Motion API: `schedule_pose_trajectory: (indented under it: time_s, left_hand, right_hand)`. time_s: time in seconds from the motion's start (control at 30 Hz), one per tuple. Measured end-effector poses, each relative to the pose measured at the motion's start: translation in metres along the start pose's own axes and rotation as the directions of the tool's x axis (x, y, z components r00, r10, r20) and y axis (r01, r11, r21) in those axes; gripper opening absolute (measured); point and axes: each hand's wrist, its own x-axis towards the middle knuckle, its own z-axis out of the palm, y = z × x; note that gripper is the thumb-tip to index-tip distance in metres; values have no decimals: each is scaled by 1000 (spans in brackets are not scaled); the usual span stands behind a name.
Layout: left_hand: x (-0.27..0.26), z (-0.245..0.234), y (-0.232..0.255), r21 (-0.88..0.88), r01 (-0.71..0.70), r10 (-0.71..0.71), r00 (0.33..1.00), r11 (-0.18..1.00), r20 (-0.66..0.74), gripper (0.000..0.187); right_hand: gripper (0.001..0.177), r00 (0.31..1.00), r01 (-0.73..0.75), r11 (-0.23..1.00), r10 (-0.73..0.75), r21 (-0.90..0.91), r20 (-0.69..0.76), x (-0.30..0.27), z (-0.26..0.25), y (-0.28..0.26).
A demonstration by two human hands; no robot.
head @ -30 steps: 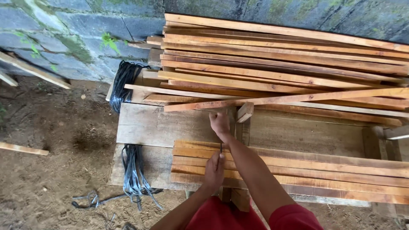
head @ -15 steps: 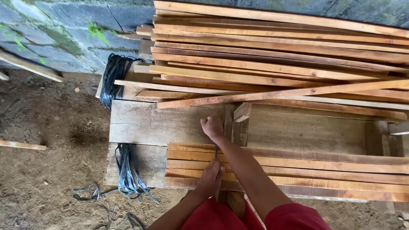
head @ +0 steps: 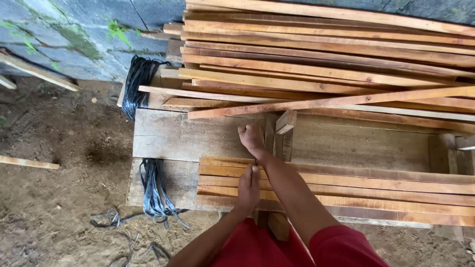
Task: Organizing wooden planks into groups and securing them with plastic straps.
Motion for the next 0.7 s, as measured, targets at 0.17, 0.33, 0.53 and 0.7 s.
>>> schedule_pose_trajectory:
  time_s: [0.17, 0.33, 0.53, 0.7]
  left_hand:
    - [-1, -1, 9, 10, -1, 1, 1000, 1000, 6, 40]
    - [-1, -17, -31, 173, -4, -26, 985, 985, 170, 41]
    - [2, -24, -45, 507, -266, 38, 909, 820, 415, 25]
    - [5, -28, -51, 383, -279, 103, 902, 881, 419, 26]
  right_hand:
    - [42, 998, -57, 998, 57, 11, 13, -10, -29, -20]
    - [44, 997, -49, 998, 51, -37, 53, -12, -19, -14]
    - [40, 990, 140, 990, -140, -25, -3, -12, 11, 0]
    - [35, 992, 115, 989, -119, -88, -44, -11, 30, 10]
